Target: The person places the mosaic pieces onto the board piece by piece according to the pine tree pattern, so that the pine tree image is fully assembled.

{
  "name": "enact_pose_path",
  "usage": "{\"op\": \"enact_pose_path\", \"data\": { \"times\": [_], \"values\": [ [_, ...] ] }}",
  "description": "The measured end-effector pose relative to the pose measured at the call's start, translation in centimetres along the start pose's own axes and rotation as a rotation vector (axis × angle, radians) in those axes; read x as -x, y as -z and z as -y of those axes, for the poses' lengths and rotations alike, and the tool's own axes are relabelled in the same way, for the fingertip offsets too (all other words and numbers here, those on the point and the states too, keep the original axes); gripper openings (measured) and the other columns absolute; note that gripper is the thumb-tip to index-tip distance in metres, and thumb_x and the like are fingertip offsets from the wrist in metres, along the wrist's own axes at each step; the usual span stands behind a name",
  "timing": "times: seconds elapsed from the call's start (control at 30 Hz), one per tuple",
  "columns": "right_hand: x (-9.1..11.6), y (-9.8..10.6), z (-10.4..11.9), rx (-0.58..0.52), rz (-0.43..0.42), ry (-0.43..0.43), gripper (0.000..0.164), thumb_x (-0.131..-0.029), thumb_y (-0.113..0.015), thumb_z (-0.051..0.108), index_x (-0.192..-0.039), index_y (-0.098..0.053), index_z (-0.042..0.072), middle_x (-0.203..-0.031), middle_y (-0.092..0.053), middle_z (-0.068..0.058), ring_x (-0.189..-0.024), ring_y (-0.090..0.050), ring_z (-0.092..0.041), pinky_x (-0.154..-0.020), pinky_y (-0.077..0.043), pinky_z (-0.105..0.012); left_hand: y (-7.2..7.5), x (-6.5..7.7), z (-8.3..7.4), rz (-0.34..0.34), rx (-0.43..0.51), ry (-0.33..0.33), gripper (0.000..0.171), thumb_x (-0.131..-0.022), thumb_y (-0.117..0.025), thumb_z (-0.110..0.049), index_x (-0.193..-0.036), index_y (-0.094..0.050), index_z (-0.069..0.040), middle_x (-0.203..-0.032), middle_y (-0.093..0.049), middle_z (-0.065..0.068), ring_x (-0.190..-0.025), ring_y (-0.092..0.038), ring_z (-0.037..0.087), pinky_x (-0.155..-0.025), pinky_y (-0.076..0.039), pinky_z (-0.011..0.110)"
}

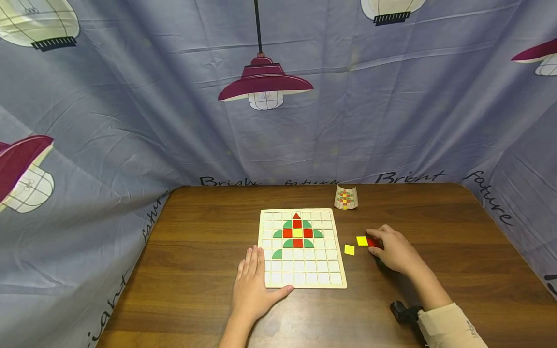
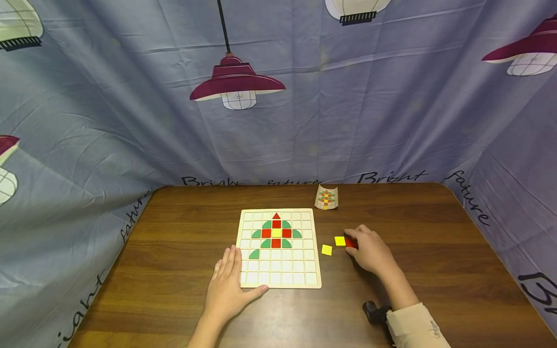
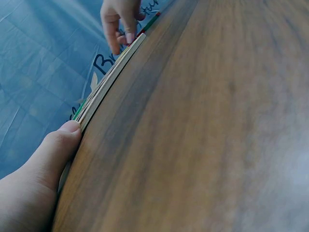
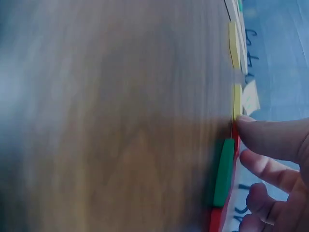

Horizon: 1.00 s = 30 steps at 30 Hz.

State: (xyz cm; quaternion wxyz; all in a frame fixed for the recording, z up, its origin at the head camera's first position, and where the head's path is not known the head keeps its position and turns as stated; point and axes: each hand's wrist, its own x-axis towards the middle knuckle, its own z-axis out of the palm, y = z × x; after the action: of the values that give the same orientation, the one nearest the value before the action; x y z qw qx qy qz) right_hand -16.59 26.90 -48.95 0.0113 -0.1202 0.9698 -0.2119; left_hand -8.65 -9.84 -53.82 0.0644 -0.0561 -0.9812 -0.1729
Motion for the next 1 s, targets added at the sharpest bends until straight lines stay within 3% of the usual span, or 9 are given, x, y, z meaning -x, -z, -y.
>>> {"op": "enact_pose_path", "data": {
  "times": [0.33, 0.53, 0.77, 1.0],
  "values": [
    [0.2, 0.1, -1.1, -0.029, -0.018, -0.037, 0.026, -0.086, -0.076, 0.015, -0.110, -0.071, 0.006, -0.103, -0.065, -0.011, -0.089, -0.061, -0.027, -0.077, -0.052, -0.048, 0.0, 0.0, 0.0, 0.006, 0.003, 0.004, 0.126, -0.070, -0.050, -0.092, -0.157, -0.025, -0.003, -0.165, -0.023, 0.012, -0.154, -0.019, 0.026, -0.124, -0.022, 0.046],
    [-0.3, 0.2, -0.5, -0.062, -0.053, -0.112, 0.017, -0.088, -0.074, 0.015, -0.102, -0.065, 0.012, -0.088, -0.066, -0.005, -0.077, -0.058, -0.020, -0.065, -0.046, -0.035, 0.0, 0.0, 0.0, 0.005, 0.008, 0.005, 0.126, -0.070, -0.050, -0.091, -0.157, -0.025, -0.003, -0.165, -0.023, 0.012, -0.154, -0.019, 0.026, -0.125, -0.022, 0.046],
    [-1.2, -0.3, 2.8, -0.150, -0.136, -0.073, 0.013, -0.091, -0.072, 0.016, -0.102, -0.066, 0.013, -0.087, -0.066, -0.001, -0.082, -0.061, -0.020, -0.069, -0.046, -0.034, 0.0, 0.0, 0.0, 0.002, 0.007, 0.001, 0.125, -0.071, -0.051, -0.091, -0.157, -0.025, -0.003, -0.165, -0.023, 0.013, -0.154, -0.020, 0.027, -0.124, -0.022, 0.047],
    [-2.5, -2.8, 8.3, -0.266, -0.060, 0.015, 0.011, -0.090, -0.073, 0.017, -0.097, -0.066, 0.019, -0.086, -0.068, 0.006, -0.076, -0.060, -0.011, -0.066, -0.046, -0.029, 0.1, 0.0, -0.1, -0.007, 0.013, -0.001, 0.125, -0.071, -0.052, -0.089, -0.156, -0.026, -0.002, -0.164, -0.024, 0.013, -0.154, -0.021, 0.028, -0.124, -0.023, 0.047]
  ]
}}
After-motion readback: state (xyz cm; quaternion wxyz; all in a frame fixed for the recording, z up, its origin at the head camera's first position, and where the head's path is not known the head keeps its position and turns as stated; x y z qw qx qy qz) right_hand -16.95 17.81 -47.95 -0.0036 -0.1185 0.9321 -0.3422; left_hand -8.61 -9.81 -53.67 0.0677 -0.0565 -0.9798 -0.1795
